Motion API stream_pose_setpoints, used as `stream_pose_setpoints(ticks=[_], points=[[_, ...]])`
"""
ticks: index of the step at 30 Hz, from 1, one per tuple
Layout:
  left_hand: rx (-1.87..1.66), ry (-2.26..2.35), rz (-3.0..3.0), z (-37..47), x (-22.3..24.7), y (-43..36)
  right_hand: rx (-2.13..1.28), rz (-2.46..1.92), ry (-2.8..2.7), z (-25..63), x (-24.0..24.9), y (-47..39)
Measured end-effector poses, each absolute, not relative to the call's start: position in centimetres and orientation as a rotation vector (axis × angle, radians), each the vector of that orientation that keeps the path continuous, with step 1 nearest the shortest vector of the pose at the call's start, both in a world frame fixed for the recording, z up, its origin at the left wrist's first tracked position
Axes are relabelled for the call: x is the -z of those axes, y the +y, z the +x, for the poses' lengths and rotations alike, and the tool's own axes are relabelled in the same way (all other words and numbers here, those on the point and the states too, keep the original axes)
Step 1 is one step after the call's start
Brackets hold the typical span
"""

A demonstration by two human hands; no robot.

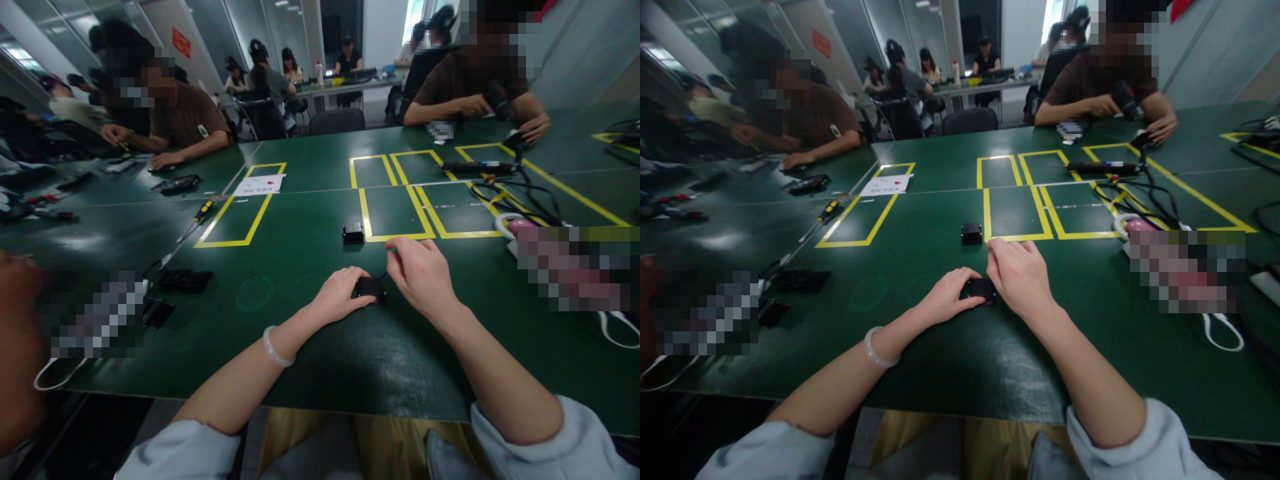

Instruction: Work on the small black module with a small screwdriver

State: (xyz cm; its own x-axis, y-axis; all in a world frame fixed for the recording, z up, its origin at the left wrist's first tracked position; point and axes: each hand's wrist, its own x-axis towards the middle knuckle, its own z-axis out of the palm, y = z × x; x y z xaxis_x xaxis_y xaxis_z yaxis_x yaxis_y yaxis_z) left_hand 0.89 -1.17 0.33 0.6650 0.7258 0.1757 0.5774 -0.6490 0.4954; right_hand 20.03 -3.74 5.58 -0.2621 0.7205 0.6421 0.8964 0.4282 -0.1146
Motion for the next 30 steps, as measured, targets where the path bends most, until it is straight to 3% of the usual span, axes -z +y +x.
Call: stream_pose_setpoints(ticks=[30], points=[[-0.505,1.029,2.459,0.87,-0.41,-1.19,0.383,-1.355,-2.055,20.11,-5.55,-3.76]])
